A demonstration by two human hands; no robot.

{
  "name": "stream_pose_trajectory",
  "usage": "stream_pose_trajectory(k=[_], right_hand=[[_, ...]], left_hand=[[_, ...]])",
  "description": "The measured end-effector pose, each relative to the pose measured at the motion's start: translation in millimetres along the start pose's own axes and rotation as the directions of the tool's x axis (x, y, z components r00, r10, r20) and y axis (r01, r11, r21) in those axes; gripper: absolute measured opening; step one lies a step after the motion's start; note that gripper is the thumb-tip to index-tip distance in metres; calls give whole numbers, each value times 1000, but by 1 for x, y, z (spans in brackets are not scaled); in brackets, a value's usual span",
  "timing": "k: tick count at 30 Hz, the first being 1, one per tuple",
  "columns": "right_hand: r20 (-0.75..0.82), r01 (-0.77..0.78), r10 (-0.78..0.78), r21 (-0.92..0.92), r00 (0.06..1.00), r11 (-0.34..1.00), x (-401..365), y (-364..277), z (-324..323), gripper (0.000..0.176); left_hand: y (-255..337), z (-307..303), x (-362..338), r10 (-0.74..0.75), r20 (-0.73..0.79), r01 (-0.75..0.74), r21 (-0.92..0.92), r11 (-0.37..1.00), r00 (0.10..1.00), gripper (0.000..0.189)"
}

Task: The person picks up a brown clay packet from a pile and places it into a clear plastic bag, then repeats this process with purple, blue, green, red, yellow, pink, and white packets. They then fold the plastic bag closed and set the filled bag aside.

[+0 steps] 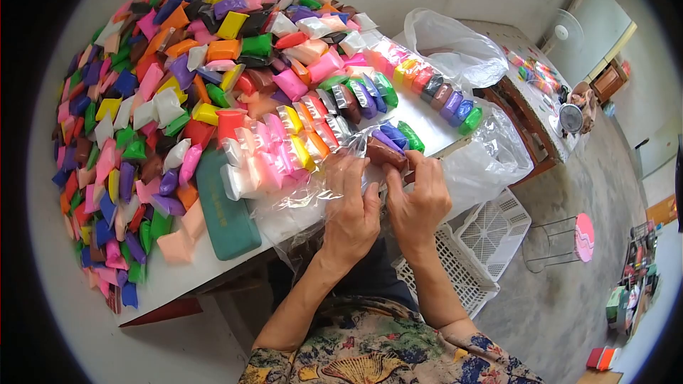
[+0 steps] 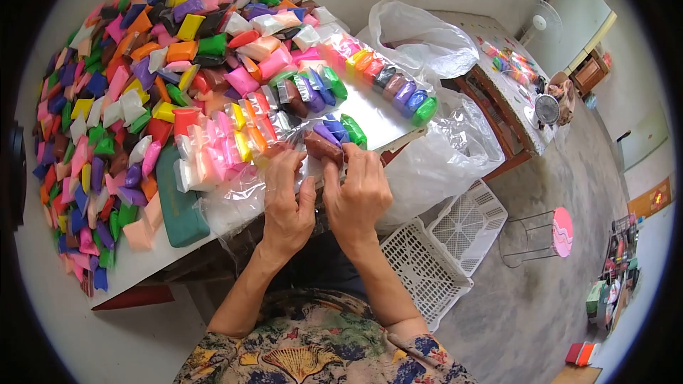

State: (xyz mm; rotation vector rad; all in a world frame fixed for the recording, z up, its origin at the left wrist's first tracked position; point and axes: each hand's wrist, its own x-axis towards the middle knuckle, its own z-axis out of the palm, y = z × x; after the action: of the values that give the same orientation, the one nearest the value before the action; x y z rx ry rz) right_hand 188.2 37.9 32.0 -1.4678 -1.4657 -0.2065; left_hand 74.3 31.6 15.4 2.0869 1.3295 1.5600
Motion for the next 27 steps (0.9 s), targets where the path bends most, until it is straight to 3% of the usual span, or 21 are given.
stream_pose_trajectory(k=[2, 5, 11, 16, 20, 22, 27], right_hand=[[0, -27, 27, 2, 1000, 1000, 1, 3, 6, 25], [22, -34, 34, 7, 999, 999, -2, 8, 13, 23], [66, -34, 26, 127, 997, 991, -7, 13, 8, 18], [86, -91, 77, 176, 993, 980, -5, 6, -7, 19], [-28, 114, -111, 131, 993, 985, 6, 4, -7, 25], [-35, 212, -209, 76, 977, 974, 8, 10, -3, 25], [-15, 223, -223, 48, 975, 974, 11, 10, 1, 26]], left_hand=[[1, -2, 2, -21, 45, 24, -54, 998, 999, 43], [1, -2, 3, 36, 83, -35, -9, 999, 996, 47], [1, -1, 6, 10, 143, -16, 39, 999, 990, 48], [0, 4, 2, 46, 182, -79, 177, 981, 982, 51], [0, 5, 1, 9, 151, -19, 62, 998, 988, 59], [3, 5, 4, 66, 89, -72, 64, 995, 994, 58], [4, 13, 8, 66, 75, -80, 198, 977, 995, 57]])
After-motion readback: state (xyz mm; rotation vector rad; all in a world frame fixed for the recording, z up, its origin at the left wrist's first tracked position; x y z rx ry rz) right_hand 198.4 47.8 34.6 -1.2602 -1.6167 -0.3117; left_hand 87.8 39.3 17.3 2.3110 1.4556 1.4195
